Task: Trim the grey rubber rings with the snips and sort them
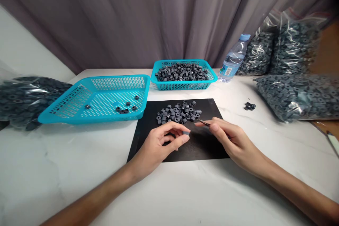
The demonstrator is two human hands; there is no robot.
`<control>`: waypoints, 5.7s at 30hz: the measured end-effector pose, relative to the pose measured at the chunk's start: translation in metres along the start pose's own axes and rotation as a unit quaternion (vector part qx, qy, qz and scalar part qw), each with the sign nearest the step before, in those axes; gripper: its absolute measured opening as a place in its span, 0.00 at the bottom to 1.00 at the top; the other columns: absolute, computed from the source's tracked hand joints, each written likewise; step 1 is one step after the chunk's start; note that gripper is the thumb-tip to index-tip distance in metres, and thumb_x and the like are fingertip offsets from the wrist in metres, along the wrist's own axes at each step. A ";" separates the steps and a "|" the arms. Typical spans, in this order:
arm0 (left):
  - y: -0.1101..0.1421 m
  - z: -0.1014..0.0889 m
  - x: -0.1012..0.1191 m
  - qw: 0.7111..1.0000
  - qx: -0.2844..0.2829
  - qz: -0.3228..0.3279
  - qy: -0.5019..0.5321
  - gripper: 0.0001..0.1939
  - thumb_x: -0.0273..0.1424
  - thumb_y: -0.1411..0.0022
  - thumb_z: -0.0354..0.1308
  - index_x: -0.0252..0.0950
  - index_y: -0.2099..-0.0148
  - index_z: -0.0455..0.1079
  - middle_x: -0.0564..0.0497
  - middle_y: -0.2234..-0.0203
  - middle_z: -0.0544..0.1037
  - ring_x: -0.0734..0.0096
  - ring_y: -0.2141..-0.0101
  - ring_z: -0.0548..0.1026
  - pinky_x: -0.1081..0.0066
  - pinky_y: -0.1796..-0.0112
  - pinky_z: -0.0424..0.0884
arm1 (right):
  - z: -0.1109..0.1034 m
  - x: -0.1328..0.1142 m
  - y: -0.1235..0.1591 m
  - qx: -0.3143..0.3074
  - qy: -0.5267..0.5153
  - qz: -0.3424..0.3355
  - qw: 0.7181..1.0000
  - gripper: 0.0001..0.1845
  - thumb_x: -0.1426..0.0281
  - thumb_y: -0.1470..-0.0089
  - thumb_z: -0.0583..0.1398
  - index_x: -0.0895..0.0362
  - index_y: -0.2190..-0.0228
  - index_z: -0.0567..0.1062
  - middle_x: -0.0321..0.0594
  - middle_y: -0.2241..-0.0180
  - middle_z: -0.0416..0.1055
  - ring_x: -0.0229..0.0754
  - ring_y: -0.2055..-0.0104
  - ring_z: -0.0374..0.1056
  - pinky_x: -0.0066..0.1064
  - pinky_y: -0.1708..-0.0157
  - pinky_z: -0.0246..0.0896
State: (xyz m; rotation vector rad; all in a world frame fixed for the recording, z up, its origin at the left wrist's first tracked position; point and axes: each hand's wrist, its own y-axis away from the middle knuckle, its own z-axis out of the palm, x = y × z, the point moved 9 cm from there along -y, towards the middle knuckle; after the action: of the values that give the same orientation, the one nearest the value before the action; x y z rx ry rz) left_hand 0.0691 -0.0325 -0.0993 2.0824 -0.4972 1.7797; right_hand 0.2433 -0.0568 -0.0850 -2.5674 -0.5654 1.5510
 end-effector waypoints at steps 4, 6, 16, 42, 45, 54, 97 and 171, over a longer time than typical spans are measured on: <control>0.000 0.000 0.001 1.000 -0.003 0.006 0.012 0.08 0.36 0.34 0.64 0.40 0.54 0.77 0.53 0.64 0.74 0.73 0.63 0.72 0.76 0.66 0.72 | 0.010 -0.004 0.000 -0.055 -0.015 -0.011 0.998 0.19 0.60 0.29 0.53 0.50 0.43 0.74 0.38 0.67 0.65 0.38 0.65 0.63 0.29 0.66 0.61; 0.000 0.000 0.003 1.000 -0.003 0.008 0.013 0.08 0.35 0.34 0.64 0.40 0.54 0.76 0.53 0.64 0.74 0.73 0.63 0.72 0.77 0.65 0.72 | 0.014 -0.005 0.000 -0.076 -0.027 -0.008 0.997 0.20 0.61 0.30 0.55 0.49 0.41 0.73 0.38 0.66 0.66 0.37 0.65 0.63 0.28 0.68 0.59; 0.001 0.002 0.005 1.000 -0.008 -0.004 0.027 0.10 0.34 0.35 0.65 0.38 0.52 0.76 0.51 0.63 0.75 0.72 0.63 0.73 0.75 0.65 0.74 | 0.016 -0.003 -0.001 -0.078 -0.032 -0.022 0.996 0.20 0.61 0.32 0.58 0.50 0.42 0.74 0.38 0.67 0.70 0.38 0.68 0.64 0.29 0.69 0.59; -0.001 0.003 0.003 0.999 -0.001 0.007 0.046 0.08 0.32 0.37 0.67 0.37 0.55 0.78 0.51 0.64 0.77 0.72 0.64 0.74 0.76 0.66 0.73 | 0.018 -0.008 0.002 -0.067 0.006 -0.056 0.996 0.21 0.62 0.30 0.54 0.50 0.39 0.72 0.39 0.68 0.68 0.39 0.68 0.65 0.31 0.68 0.62; -0.001 0.003 0.002 0.999 0.000 0.007 0.053 0.07 0.32 0.37 0.67 0.38 0.56 0.78 0.52 0.64 0.76 0.74 0.64 0.74 0.77 0.67 0.73 | 0.019 -0.008 0.002 -0.066 0.015 -0.060 0.996 0.21 0.62 0.30 0.54 0.51 0.40 0.72 0.39 0.67 0.68 0.38 0.68 0.65 0.30 0.68 0.62; 0.001 0.002 0.001 0.999 0.007 0.008 0.046 0.07 0.32 0.37 0.67 0.39 0.56 0.77 0.53 0.64 0.76 0.75 0.64 0.74 0.78 0.66 0.73 | 0.016 -0.012 0.002 -0.050 0.017 -0.071 0.996 0.19 0.65 0.30 0.55 0.52 0.41 0.73 0.37 0.67 0.67 0.36 0.69 0.64 0.29 0.68 0.61; 0.002 -0.003 0.009 0.998 0.033 0.055 -0.011 0.06 0.31 0.37 0.67 0.40 0.57 0.76 0.55 0.65 0.76 0.77 0.64 0.74 0.77 0.61 0.73 | 0.013 -0.015 0.004 -0.036 0.057 -0.115 0.991 0.21 0.69 0.30 0.56 0.56 0.39 0.71 0.36 0.67 0.67 0.33 0.68 0.63 0.26 0.67 0.60; 0.003 0.000 0.013 0.992 0.034 0.083 -0.083 0.07 0.33 0.36 0.66 0.38 0.57 0.76 0.53 0.65 0.77 0.75 0.68 0.74 0.74 0.63 0.73 | 0.009 -0.021 0.006 -0.021 0.079 -0.138 0.987 0.19 0.70 0.31 0.56 0.56 0.41 0.73 0.38 0.68 0.69 0.35 0.69 0.64 0.28 0.68 0.62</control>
State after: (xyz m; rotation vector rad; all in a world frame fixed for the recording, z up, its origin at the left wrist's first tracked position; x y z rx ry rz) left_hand 0.0693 -0.0354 -0.0863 2.3104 -0.6826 1.7416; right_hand 0.2285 -0.0709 -0.0730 -2.4801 -0.8983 1.2477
